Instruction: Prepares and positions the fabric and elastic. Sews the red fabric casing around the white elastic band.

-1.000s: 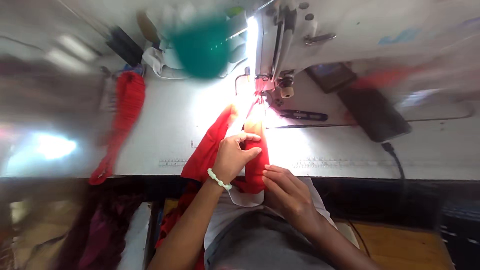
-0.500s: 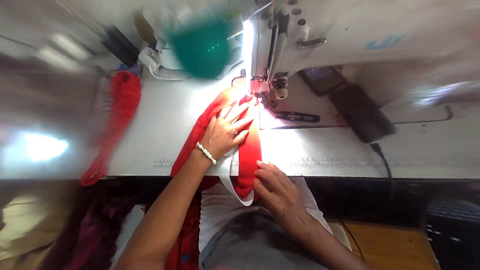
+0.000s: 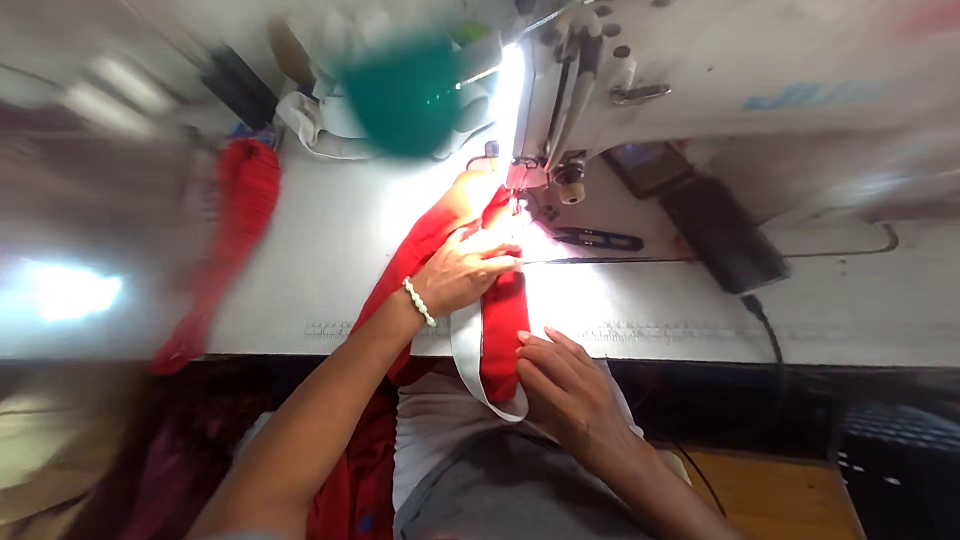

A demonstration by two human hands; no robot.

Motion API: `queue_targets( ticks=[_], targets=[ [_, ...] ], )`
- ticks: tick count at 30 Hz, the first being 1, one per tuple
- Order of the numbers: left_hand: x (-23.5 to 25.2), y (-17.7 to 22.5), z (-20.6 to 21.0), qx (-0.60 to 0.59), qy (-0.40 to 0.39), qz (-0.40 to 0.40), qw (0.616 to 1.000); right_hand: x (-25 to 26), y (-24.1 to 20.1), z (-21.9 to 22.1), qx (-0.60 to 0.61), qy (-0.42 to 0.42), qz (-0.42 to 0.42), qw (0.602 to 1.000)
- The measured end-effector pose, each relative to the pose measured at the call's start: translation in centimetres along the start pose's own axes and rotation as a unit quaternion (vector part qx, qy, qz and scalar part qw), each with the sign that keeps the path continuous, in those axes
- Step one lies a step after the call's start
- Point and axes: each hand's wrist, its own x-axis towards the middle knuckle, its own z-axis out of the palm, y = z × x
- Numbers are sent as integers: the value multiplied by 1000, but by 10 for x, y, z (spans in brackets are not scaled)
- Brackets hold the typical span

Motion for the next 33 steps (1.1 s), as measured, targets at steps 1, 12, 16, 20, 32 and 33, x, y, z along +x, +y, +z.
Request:
queue_targets(
  ticks=[1, 12, 16, 20, 32, 33],
  targets=[
    [-2, -7, 0, -60, -1, 0, 998, 1, 0, -2, 6, 3, 5, 1000],
    [-3, -4, -11, -12, -27, 14, 999, 19, 5, -17, 95, 89, 87, 988],
    [5, 1, -3, 50, 51, 120, 990, 19, 2, -14, 98, 89, 76, 988],
    [18, 6, 6, 118, 99, 144, 978, 26, 3, -16, 79, 93, 64, 990],
    [3, 9, 7, 102, 86, 123, 983, 19, 8, -13, 67, 71, 27, 995],
    [-2, 11, 8, 89, 63, 97, 989, 15, 9, -10, 61, 62, 29, 996]
  ],
)
